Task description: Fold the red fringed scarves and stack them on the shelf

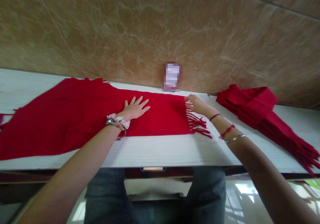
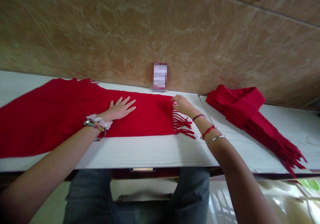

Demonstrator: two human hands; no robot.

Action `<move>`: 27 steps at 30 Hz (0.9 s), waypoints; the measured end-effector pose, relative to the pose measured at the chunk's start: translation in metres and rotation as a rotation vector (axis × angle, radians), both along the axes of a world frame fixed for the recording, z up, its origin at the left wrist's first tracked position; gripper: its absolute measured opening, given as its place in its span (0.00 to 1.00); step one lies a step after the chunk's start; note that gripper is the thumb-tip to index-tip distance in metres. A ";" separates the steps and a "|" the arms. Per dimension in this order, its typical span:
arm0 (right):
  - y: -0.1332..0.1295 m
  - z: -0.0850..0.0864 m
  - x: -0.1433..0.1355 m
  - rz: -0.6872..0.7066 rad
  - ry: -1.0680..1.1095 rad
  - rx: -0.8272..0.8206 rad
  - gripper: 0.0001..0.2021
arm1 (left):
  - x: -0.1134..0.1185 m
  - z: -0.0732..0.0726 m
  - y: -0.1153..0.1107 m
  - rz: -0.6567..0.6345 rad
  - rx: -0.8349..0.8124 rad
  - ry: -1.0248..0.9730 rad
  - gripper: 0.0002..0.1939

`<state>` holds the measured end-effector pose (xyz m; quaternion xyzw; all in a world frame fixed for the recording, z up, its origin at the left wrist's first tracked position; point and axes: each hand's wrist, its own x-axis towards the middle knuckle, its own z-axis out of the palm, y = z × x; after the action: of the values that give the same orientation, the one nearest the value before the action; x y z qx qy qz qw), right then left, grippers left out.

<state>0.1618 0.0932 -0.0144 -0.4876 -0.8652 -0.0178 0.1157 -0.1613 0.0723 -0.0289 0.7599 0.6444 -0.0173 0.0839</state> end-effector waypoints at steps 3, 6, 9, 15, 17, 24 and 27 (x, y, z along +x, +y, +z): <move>-0.011 -0.007 -0.013 0.077 -0.129 -0.057 0.11 | 0.000 0.001 -0.001 -0.008 -0.002 -0.005 0.32; -0.019 -0.006 0.019 -0.084 -0.261 -0.060 0.10 | 0.000 0.002 -0.002 -0.016 -0.001 -0.020 0.32; -0.026 0.000 0.066 -0.189 -0.323 -0.073 0.09 | 0.000 0.002 -0.001 -0.022 -0.001 -0.037 0.32; -0.025 0.014 0.057 -0.143 -0.231 0.009 0.13 | 0.000 -0.002 0.002 -0.009 0.026 -0.029 0.32; -0.013 0.016 0.027 -0.100 -0.161 0.039 0.14 | 0.000 -0.002 0.001 -0.008 0.035 -0.019 0.32; 0.034 0.000 -0.021 -0.174 -0.229 -0.025 0.16 | -0.001 0.001 -0.002 -0.012 0.009 -0.004 0.32; 0.036 -0.009 0.005 -0.272 -0.237 -0.017 0.16 | -0.001 0.000 -0.001 -0.006 -0.005 -0.015 0.32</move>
<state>0.1666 0.1294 -0.0239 -0.5957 -0.7989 -0.0832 0.0055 -0.1623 0.0718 -0.0286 0.7618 0.6413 -0.0134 0.0908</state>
